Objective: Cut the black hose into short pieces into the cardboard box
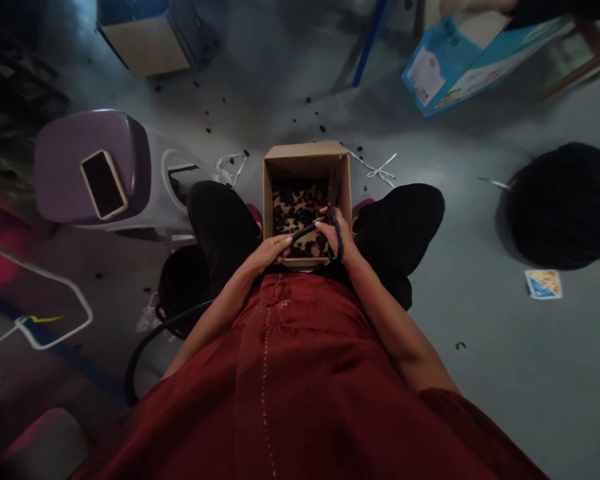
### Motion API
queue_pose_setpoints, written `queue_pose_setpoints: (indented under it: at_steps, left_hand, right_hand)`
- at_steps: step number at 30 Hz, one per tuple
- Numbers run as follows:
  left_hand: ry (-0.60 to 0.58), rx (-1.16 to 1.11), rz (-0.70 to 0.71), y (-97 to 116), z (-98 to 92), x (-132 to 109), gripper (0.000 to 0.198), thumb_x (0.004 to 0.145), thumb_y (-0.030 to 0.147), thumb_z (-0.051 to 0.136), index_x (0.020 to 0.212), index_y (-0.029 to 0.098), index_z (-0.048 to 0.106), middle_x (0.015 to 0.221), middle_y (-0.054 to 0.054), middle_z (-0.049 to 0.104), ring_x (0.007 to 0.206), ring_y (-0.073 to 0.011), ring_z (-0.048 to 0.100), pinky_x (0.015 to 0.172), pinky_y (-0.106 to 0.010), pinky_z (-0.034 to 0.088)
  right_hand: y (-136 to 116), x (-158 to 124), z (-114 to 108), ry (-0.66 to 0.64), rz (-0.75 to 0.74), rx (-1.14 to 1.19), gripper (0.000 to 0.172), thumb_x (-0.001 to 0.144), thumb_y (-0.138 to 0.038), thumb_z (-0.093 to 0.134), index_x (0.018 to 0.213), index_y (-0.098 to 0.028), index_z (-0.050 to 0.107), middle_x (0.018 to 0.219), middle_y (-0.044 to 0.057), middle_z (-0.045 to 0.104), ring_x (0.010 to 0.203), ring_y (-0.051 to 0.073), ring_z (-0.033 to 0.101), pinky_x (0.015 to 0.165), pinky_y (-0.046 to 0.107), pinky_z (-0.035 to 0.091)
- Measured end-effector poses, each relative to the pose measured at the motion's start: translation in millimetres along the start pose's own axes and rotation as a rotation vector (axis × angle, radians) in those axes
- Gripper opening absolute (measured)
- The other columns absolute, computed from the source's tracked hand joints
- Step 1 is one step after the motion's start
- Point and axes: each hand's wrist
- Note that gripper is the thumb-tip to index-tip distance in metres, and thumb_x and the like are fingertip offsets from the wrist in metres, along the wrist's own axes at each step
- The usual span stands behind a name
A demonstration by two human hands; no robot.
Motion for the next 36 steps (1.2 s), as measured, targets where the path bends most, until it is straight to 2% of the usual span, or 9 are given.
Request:
queue_pose_setpoints:
  at_steps: [3, 6, 9, 12, 16, 21, 26, 31, 36]
  left_hand:
    - [-0.050, 0.015, 0.009, 0, 0.9, 2, 0.038, 0.080, 0.039, 0.058, 0.107, 0.013, 0.059, 0.071, 0.000, 0.057, 0.050, -0.0046, 0.046, 0.047, -0.017, 0.035]
    - [-0.142, -0.017, -0.025, 3, 4.9, 4, 0.035, 0.081, 0.035, 0.056, 0.109, 0.013, 0.057, 0.085, -0.004, 0.062, 0.053, -0.0048, 0.048, 0.049, -0.018, 0.037]
    - [-0.170, -0.026, -0.056, 6, 9.6, 5, 0.037, 0.082, 0.035, 0.054, 0.113, 0.015, 0.054, 0.078, -0.002, 0.060, 0.049, -0.0042, 0.045, 0.047, -0.017, 0.034]
    - [-0.143, -0.011, -0.045, 6, 12.5, 6, 0.030, 0.080, 0.029, 0.056, 0.106, 0.013, 0.057, 0.076, -0.001, 0.059, 0.050, -0.0043, 0.046, 0.049, -0.018, 0.035]
    - [-0.031, 0.109, 0.006, 2, 12.4, 9, 0.023, 0.079, 0.023, 0.054, 0.098, 0.012, 0.060, 0.074, 0.000, 0.059, 0.049, -0.0043, 0.042, 0.047, -0.018, 0.031]
    - [0.105, 0.224, 0.057, -3, 7.4, 11, 0.027, 0.082, 0.034, 0.051, 0.082, 0.011, 0.064, 0.056, 0.003, 0.047, 0.045, -0.0047, 0.035, 0.044, -0.018, 0.024]
    - [0.238, 0.024, 0.034, -3, -2.3, 12, 0.038, 0.083, 0.032, 0.053, 0.114, 0.010, 0.058, 0.058, 0.004, 0.047, 0.041, -0.0029, 0.031, 0.041, -0.017, 0.021]
    - [0.359, -0.019, 0.092, 1, -14.5, 11, 0.044, 0.081, 0.030, 0.055, 0.121, 0.012, 0.056, 0.063, 0.003, 0.051, 0.045, -0.0030, 0.036, 0.042, -0.017, 0.025]
    - [0.393, 0.119, 0.201, 18, -29.6, 6, 0.040, 0.078, 0.031, 0.058, 0.114, 0.015, 0.062, 0.063, 0.003, 0.051, 0.045, -0.0030, 0.034, 0.043, -0.018, 0.024]
  right_hand:
    - [5, 2, -2, -0.035, 0.005, 0.042, 0.041, 0.061, -0.030, 0.066, 0.097, -0.025, 0.045, 0.083, -0.002, 0.059, 0.068, 0.014, 0.057, 0.064, 0.031, 0.050]
    - [4, 4, -3, -0.071, -0.002, 0.045, 0.042, 0.061, -0.027, 0.066, 0.097, -0.025, 0.045, 0.083, -0.002, 0.060, 0.072, 0.015, 0.058, 0.066, 0.031, 0.049]
    - [2, 4, -2, -0.087, -0.012, 0.030, 0.040, 0.062, -0.027, 0.065, 0.098, -0.025, 0.045, 0.085, -0.001, 0.061, 0.075, 0.015, 0.058, 0.068, 0.031, 0.049]
    - [4, 3, -1, -0.096, -0.021, 0.005, 0.040, 0.063, -0.028, 0.064, 0.098, -0.025, 0.045, 0.085, -0.001, 0.061, 0.073, 0.014, 0.057, 0.067, 0.030, 0.049]
    - [10, 1, 0, -0.089, -0.019, -0.037, 0.043, 0.063, -0.031, 0.065, 0.101, -0.024, 0.044, 0.088, -0.001, 0.061, 0.069, 0.014, 0.057, 0.065, 0.031, 0.050]
    - [28, -3, 4, -0.036, -0.012, -0.167, 0.041, 0.065, -0.034, 0.062, 0.102, -0.024, 0.045, 0.088, 0.000, 0.059, 0.073, 0.016, 0.059, 0.066, 0.032, 0.051]
    - [51, -5, 2, 0.015, 0.055, -0.291, 0.042, 0.067, -0.042, 0.062, 0.102, -0.024, 0.046, 0.082, -0.001, 0.055, 0.066, 0.015, 0.059, 0.061, 0.031, 0.050]
    - [56, -9, -4, -0.108, 0.156, -0.328, 0.046, 0.066, -0.046, 0.066, 0.100, -0.023, 0.046, 0.077, -0.001, 0.056, 0.064, 0.017, 0.059, 0.056, 0.031, 0.049]
    - [48, -17, -3, -0.265, 0.058, -0.485, 0.042, 0.071, -0.046, 0.064, 0.103, -0.023, 0.050, 0.084, 0.002, 0.060, 0.069, 0.017, 0.058, 0.064, 0.033, 0.049]
Point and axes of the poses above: each hand's wrist, its own x-axis towards the middle knuckle, its own z-axis out of the palm, y = z × x
